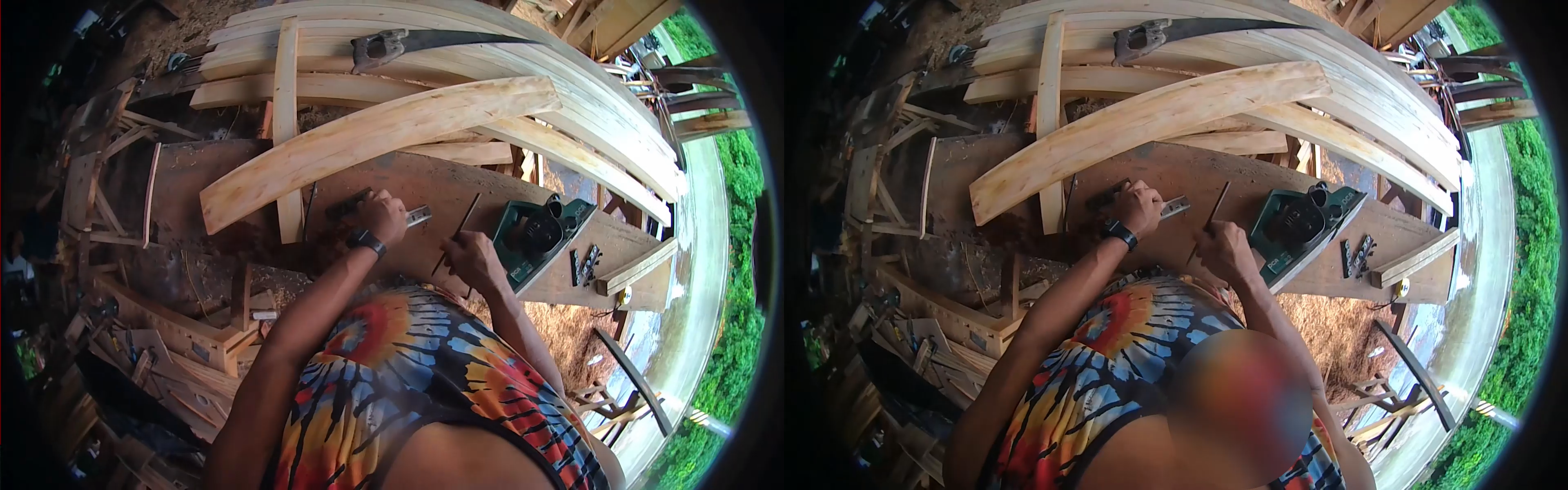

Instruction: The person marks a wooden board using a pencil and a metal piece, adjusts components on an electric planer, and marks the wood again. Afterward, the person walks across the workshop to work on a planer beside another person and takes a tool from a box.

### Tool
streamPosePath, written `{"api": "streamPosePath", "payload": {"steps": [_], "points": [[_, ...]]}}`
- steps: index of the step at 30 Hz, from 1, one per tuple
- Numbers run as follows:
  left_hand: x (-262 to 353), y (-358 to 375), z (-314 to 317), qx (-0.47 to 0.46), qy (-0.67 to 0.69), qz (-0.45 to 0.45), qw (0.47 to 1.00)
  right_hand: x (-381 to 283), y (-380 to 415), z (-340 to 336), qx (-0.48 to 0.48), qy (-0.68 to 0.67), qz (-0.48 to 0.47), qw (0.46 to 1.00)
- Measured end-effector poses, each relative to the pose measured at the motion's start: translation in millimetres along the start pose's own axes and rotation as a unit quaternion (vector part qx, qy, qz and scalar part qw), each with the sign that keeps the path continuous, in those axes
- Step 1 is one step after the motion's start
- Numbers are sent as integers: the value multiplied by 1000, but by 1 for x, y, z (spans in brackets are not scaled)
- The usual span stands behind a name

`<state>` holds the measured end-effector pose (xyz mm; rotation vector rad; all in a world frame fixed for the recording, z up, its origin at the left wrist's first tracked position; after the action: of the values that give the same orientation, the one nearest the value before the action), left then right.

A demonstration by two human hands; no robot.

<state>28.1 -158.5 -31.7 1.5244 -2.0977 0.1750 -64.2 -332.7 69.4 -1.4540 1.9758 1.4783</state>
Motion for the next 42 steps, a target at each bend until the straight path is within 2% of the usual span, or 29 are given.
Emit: {"api": "streamPosePath", "payload": {"steps": [4,7,11,14,18,21,23,25,28,30,34,37,40,42], "points": [[0,-1,3,46,-49,41,997,17,-14,11,-11,75,-66,995],[-6,-3,5,64,-53,76,994,18,-21,13,-22,117,-40,992],[-5,12,-12,74,1,55,996,27,-32,22,-22,145,-13,989],[-10,34,-23,81,14,50,995,24,-36,29,-4,155,-53,986],[-20,76,-20,52,-3,51,997,34,-43,38,-7,149,-30,988],[-31,100,-10,-83,17,46,995,31,-42,38,-7,137,12,990],[-41,112,-6,-122,78,48,988,23,-39,39,-9,114,46,992],[-48,115,-8,-161,113,25,980,41,-54,41,7,163,33,986],[-57,117,-21,-138,72,38,987,53,-63,38,47,218,37,974],[-57,122,-41,-165,88,1,982,47,-65,35,81,268,43,959],[-67,132,-64,-173,110,-28,978,31,-71,29,76,285,78,952],[-80,141,-64,-164,118,-57,978,25,-75,26,82,321,50,942],[-95,148,-46,-150,95,-73,981,7,-81,24,97,299,9,949],[-100,153,-38,-129,99,-31,986,-17,-80,27,78,272,-28,959]]}}
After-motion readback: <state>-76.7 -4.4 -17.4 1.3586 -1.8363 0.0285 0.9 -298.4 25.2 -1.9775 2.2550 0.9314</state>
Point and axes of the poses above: each hand's wrist, its own y-axis away from the middle knuckle, its own z-axis out of the palm, x = y × z, the point moved 4 cm from there along -y, towards the middle knuckle, and after that the axes turned 9 degrees about -x, right-handed, at the moved point
